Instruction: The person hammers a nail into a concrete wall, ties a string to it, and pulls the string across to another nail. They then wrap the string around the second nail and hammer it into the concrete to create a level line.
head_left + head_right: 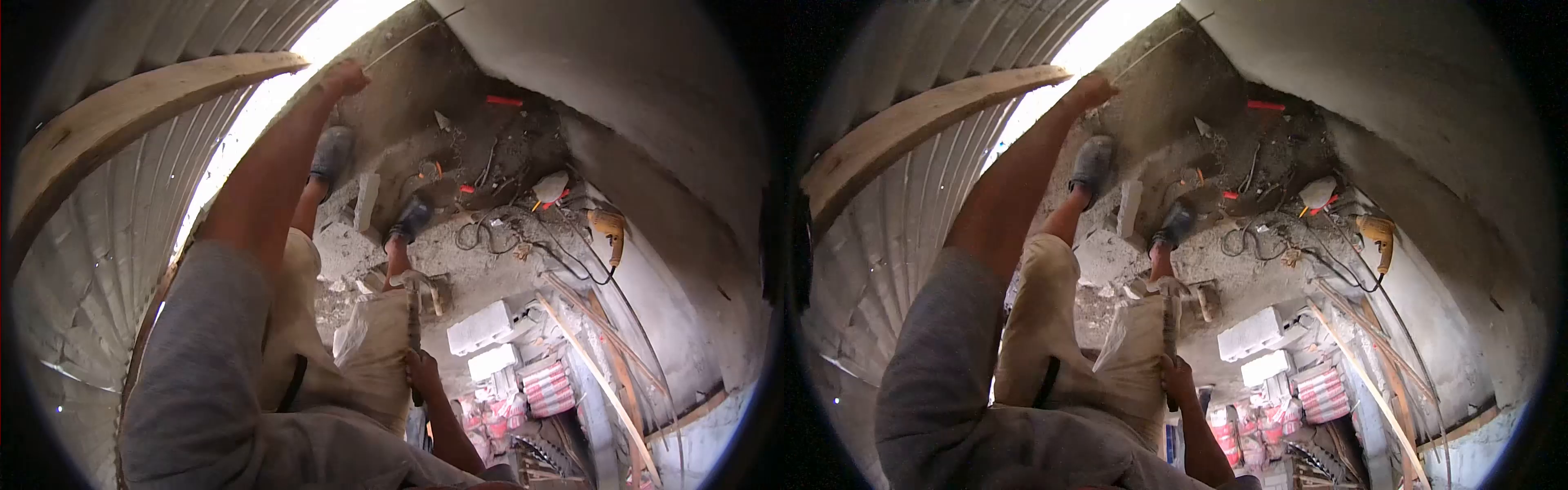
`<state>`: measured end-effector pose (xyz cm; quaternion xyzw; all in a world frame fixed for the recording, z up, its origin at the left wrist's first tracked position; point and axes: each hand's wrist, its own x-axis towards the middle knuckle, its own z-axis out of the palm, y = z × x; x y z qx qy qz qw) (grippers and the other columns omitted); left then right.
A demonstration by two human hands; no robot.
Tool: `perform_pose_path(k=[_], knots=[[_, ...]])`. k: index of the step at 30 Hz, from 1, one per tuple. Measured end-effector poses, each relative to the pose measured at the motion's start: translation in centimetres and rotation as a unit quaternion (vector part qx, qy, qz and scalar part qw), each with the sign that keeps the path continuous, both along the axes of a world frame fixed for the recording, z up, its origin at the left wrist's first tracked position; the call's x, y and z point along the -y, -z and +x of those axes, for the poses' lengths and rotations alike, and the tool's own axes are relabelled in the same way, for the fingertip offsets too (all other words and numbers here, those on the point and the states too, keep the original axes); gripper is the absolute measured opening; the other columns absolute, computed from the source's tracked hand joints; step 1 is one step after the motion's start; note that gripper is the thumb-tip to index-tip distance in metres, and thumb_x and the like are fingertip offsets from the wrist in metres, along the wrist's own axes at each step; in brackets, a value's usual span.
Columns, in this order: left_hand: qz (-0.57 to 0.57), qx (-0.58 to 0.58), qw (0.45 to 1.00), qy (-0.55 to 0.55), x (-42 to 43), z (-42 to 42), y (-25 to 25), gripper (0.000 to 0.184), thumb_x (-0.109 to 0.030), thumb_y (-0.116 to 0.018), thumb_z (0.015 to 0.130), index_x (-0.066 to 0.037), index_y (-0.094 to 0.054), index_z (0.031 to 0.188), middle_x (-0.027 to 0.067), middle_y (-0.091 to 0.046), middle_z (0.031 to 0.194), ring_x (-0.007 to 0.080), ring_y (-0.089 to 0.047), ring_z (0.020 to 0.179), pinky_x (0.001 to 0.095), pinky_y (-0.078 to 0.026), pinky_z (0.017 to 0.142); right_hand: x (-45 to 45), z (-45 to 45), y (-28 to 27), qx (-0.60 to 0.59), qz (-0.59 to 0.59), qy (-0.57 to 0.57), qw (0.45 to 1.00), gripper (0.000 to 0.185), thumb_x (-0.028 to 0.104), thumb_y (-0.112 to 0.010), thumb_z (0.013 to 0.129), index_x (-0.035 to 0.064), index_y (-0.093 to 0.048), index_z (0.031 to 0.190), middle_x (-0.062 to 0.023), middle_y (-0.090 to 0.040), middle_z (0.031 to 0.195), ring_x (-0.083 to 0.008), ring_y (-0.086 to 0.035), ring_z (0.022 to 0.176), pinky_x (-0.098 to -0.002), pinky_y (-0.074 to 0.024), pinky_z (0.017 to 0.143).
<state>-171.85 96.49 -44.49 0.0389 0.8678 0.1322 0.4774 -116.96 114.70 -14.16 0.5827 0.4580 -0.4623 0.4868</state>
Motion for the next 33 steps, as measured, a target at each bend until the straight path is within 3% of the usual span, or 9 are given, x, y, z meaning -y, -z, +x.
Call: perform_pose_path(k=[3, 4, 5, 9, 10, 23, 28, 31, 33], knots=[[0.042, -0.128, 0.897, 0.420, -1.0, -2.3, 2.2, 0.043, -0.033, -0.061, 0.094, 0.000, -0.060, 0.121, 0.0154, -0.066, 0.107, 0.0277, -0.065, 0.096, 0.0413, -0.053, 0.088, 0.3, 2.8, 1.7, 0.010, -0.009, -0.042, 0.999, 0.030, 0.034, -0.060, 0.096, 0.0060, -0.053, 0.088, 0.0009, -0.048, 0.064, -0.0092, -0.046, 0.050, -0.0276, -0.0398, 0.043], [0.220, -0.017, 0.974, 0.045, -1.0, -2.7, 1.2, 0.041, -0.031, -0.062, 0.093, -0.001, -0.061, 0.121, 0.0152, -0.066, 0.105, 0.0273, -0.065, 0.095, 0.0420, -0.054, 0.087, 0.3, 3.2, 2.0, 0.036, -0.012, -0.045, 0.998, 0.030, 0.034, -0.059, 0.096, 0.0060, -0.053, 0.088, 0.0008, -0.048, 0.064, -0.0096, -0.046, 0.050, -0.0282, -0.0399, 0.042], [0.355, 0.095, 0.866, -0.340, -1.1, -3.1, -0.1, 0.039, -0.029, -0.063, 0.091, -0.002, -0.062, 0.120, 0.0151, -0.066, 0.104, 0.0269, -0.065, 0.094, 0.0427, -0.054, 0.086, 0.2, 3.2, 2.2, 0.037, -0.012, -0.046, 0.998, 0.030, 0.034, -0.059, 0.096, 0.0060, -0.053, 0.088, 0.0008, -0.048, 0.064, -0.0096, -0.046, 0.050, -0.0282, -0.0399, 0.042], [0.310, 0.103, 0.911, -0.251, -5.2, -6.3, -0.2, 0.035, -0.032, -0.063, 0.092, -0.003, -0.065, 0.111, 0.0102, -0.066, 0.094, 0.0221, -0.065, 0.083, 0.0407, -0.055, 0.077, -0.6, 6.5, 3.5, 0.000, -0.022, -0.096, 0.995, 0.030, 0.035, -0.060, 0.095, 0.0067, -0.054, 0.090, 0.0003, -0.049, 0.065, -0.0104, -0.046, 0.050, -0.0282, -0.0401, 0.042], [0.347, -0.086, 0.933, 0.045, -5.2, -7.2, 6.5, 0.030, -0.033, -0.061, 0.094, -0.004, -0.066, 0.101, 0.0069, -0.065, 0.087, 0.0197, -0.063, 0.072, 0.0370, -0.054, 0.069, -0.8, 7.4, 3.9, -0.051, -0.023, -0.127, 0.990, 0.030, 0.036, -0.060, 0.095, 0.0068, -0.054, 0.090, 0.0000, -0.049, 0.065, -0.0106, -0.046, 0.050, -0.0283, -0.0405, 0.042], [0.144, -0.280, 0.948, 0.035, -13.8, -8.2, 6.5, 0.025, -0.032, -0.060, 0.095, -0.007, -0.066, 0.094, 0.0037, -0.062, 0.079, 0.0157, -0.060, 0.069, 0.0333, -0.052, 0.066, -0.7, -1.8, 2.5, 0.128, -0.054, 0.051, 0.989, 0.032, 0.038, -0.063, 0.093, 0.0066, -0.055, 0.092, 0.0004, -0.049, 0.063, -0.0108, -0.048, 0.050, -0.0279, -0.0421, 0.044], [0.146, -0.265, 0.946, 0.116, -12.3, -9.4, 6.5, 0.025, -0.031, -0.060, 0.095, -0.007, -0.066, 0.094, 0.0033, -0.062, 0.078, 0.0152, -0.059, 0.070, 0.0328, -0.051, 0.066, -1.2, 4.8, 4.3, -0.015, -0.047, -0.274, 0.961, 0.043, 0.040, -0.063, 0.092, 0.0002, -0.058, 0.105, -0.0061, -0.059, 0.069, -0.0154, -0.055, 0.053, -0.0319, -0.0475, 0.047], [0.089, -0.299, 0.904, 0.292, -7.7, -8.0, 8.5, 0.025, -0.031, -0.060, 0.095, -0.007, -0.066, 0.094, 0.0031, -0.061, 0.078, 0.0149, -0.059, 0.070, 0.0325, -0.051, 0.066, -1.5, 6.5, 4.2, -0.005, -0.040, -0.237, 0.971, 0.046, 0.041, -0.062, 0.092, -0.0028, -0.059, 0.106, -0.0085, -0.061, 0.071, -0.0176, -0.058, 0.055, -0.0338, -0.0486, 0.049], [0.228, -0.207, 0.948, 0.083, -5.4, -5.4, 8.5, 0.024, -0.030, -0.060, 0.094, -0.006, -0.066, 0.097, 0.0035, -0.064, 0.082, 0.0153, -0.060, 0.072, 0.0330, -0.052, 0.068, -1.4, 0.3, 3.3, 0.091, -0.038, -0.124, 0.987, 0.044, 0.039, -0.065, 0.090, -0.0035, -0.060, 0.102, -0.0080, -0.061, 0.069, -0.0175, -0.058, 0.055, -0.0335, -0.0476, 0.048]])
